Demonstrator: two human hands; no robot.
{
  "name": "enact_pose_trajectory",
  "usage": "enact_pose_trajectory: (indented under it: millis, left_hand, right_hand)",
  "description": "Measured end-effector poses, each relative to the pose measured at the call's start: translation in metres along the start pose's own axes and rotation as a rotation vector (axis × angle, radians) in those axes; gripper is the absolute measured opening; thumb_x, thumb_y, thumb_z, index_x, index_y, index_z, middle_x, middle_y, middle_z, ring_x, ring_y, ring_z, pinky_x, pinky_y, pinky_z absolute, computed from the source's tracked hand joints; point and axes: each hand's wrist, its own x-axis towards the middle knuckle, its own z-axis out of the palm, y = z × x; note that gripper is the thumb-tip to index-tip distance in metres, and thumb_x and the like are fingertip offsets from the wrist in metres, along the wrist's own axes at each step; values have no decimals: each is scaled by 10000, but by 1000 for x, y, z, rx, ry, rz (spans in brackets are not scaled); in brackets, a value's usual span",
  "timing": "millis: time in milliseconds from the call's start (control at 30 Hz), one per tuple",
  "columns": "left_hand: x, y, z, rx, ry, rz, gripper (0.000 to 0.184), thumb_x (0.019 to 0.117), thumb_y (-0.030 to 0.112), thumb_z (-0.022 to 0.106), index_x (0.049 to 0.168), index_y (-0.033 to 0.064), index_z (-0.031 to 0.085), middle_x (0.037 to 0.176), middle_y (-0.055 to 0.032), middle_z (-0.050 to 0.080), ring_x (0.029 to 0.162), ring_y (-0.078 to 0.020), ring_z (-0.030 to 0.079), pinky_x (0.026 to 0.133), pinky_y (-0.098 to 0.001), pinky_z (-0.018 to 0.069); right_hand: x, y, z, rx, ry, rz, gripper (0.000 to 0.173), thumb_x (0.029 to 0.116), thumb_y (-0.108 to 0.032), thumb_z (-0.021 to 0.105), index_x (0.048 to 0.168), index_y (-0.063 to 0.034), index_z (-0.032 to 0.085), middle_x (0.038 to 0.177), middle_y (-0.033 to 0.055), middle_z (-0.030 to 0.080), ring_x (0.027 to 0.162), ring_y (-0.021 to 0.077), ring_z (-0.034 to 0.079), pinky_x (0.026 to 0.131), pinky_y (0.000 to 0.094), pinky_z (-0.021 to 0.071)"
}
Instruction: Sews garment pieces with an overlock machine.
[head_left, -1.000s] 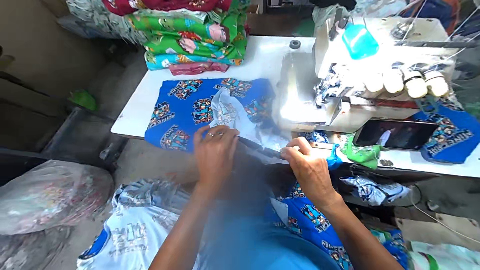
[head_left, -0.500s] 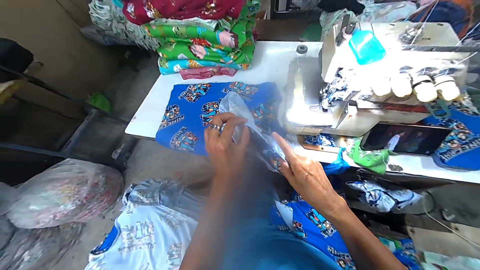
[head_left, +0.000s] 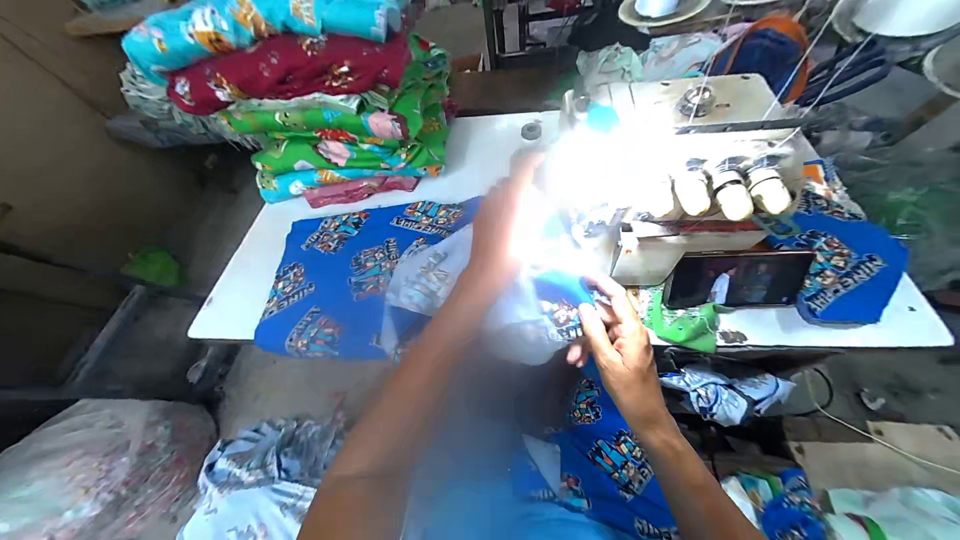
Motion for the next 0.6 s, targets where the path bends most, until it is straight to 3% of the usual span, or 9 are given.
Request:
enact_pose_trajectory:
  millis: [33,167,333,500,600]
  left_hand:
    - [5,5,9,-15,-57,-71,580,968,149,658,1505,31,471,1033,-195,686,986,-365,670,893,-529,533]
    - [6,17,28,-47,-42,-127,343,954,68,572,1273,-51,612,1118,-244,680,1083,-369,657,954,-530,503]
    - [9,12,29,-67,-45,-35,435,968,66,592,1368,-99,545,1298,-287,618,1253,-392,582,1092,-515,418]
    - [23,3,21,-54,-175,-28,360,971,91,599,1278,-96,597,1204,-277,654,1154,-376,633,1020,-521,467]
    - [26,-5,5,-87,-250,128,582,959,126,639,1465,-81,440,1254,-253,643,1176,-302,632,1043,-432,475]
  right_hand:
    - [-3,7,-8,-5,27,7,359,1064,-102,476,1406,-7,527,837,32,694,557,73,645,516,226,585]
    - [-10,14,-23,22,43,6,258,1069,-78,451,1229,30,621,834,17,697,548,48,635,508,198,575]
    - [-1,13,-20,60,12,4,236,1058,-72,480,1193,35,641,823,7,699,558,29,637,515,180,571]
    - [4,22,-20,-103,-29,-34,254,1062,-128,496,1204,2,662,766,8,683,572,30,634,552,186,570]
    - [2,29,-27,-501,10,-192,244,1034,-143,548,1174,-57,729,946,61,685,691,90,642,638,237,564]
